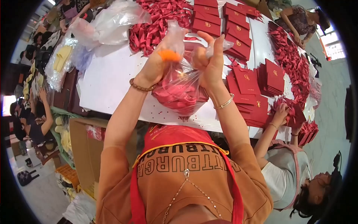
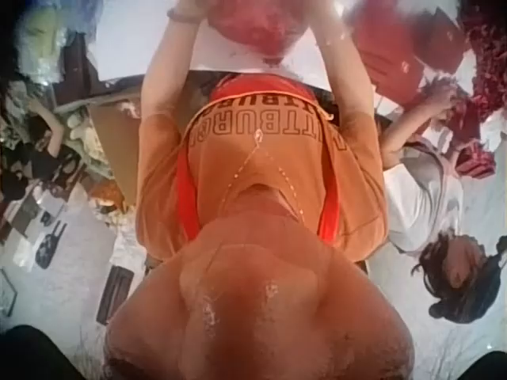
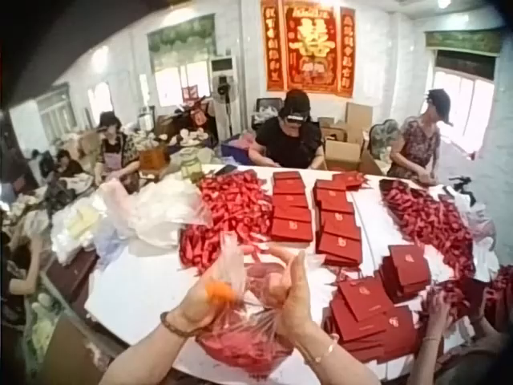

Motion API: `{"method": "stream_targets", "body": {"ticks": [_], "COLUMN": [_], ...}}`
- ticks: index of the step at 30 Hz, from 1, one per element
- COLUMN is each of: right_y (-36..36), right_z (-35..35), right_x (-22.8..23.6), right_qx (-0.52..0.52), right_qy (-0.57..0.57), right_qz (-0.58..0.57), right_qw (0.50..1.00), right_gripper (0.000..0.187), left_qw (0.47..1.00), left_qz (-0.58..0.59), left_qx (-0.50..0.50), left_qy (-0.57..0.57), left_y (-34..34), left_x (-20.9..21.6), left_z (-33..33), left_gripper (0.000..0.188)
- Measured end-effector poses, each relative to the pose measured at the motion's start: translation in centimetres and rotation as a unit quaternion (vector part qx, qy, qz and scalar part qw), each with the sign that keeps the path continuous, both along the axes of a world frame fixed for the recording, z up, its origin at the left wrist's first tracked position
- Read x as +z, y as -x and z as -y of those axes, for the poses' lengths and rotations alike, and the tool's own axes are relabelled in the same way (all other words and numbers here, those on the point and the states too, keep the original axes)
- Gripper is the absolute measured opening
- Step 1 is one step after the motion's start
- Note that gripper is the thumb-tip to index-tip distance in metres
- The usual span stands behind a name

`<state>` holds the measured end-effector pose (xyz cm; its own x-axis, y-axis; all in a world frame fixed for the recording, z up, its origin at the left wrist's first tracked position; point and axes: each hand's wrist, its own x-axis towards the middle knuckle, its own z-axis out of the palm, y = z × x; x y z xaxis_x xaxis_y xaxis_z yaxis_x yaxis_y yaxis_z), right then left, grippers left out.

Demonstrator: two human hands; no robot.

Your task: Packaging red gift bags into plastic sleeves and then into a cardboard box.

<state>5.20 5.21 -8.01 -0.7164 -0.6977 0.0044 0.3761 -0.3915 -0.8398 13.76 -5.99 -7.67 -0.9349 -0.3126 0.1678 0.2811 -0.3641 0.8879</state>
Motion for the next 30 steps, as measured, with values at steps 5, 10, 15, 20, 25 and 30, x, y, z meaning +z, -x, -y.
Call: {"method": "stream_targets", "body": {"ticks": [5,10,15,20,25,30], "right_y": [0.0,-0.9,-0.1,2.0,0.8,1.2], "right_z": [0.6,1.2,0.8,-0.8,0.4,-0.7], "right_x": [0.2,0.3,-1.0,1.3,-1.0,-1.1], "right_qx": [0.045,0.036,0.028,-0.018,0.115,0.213], "right_qy": [-0.002,-0.073,-0.088,-0.223,-0.248,-0.109], "right_qz": [0.000,-0.130,-0.094,-0.692,-0.717,-0.423], "right_qw": [0.999,0.988,0.991,0.686,0.641,0.874], "right_gripper": [0.083,0.096,0.083,0.084,0.052,0.039], "left_qw": [0.996,0.995,0.996,0.987,0.978,0.947], "left_qz": [-0.015,0.035,0.055,0.044,0.053,-0.182], "left_qx": [-0.084,0.033,0.060,0.131,0.178,-0.039], "left_qy": [-0.004,0.085,-0.026,-0.082,-0.099,-0.260], "left_y": [-0.4,0.4,0.2,0.1,-0.1,-0.8], "left_x": [0.4,-0.1,-0.8,-0.4,0.5,-1.6], "left_z": [0.4,-1.3,0.2,-0.3,-0.8,2.2], "left_gripper": [0.078,0.035,0.010,0.009,0.006,0.035]}}
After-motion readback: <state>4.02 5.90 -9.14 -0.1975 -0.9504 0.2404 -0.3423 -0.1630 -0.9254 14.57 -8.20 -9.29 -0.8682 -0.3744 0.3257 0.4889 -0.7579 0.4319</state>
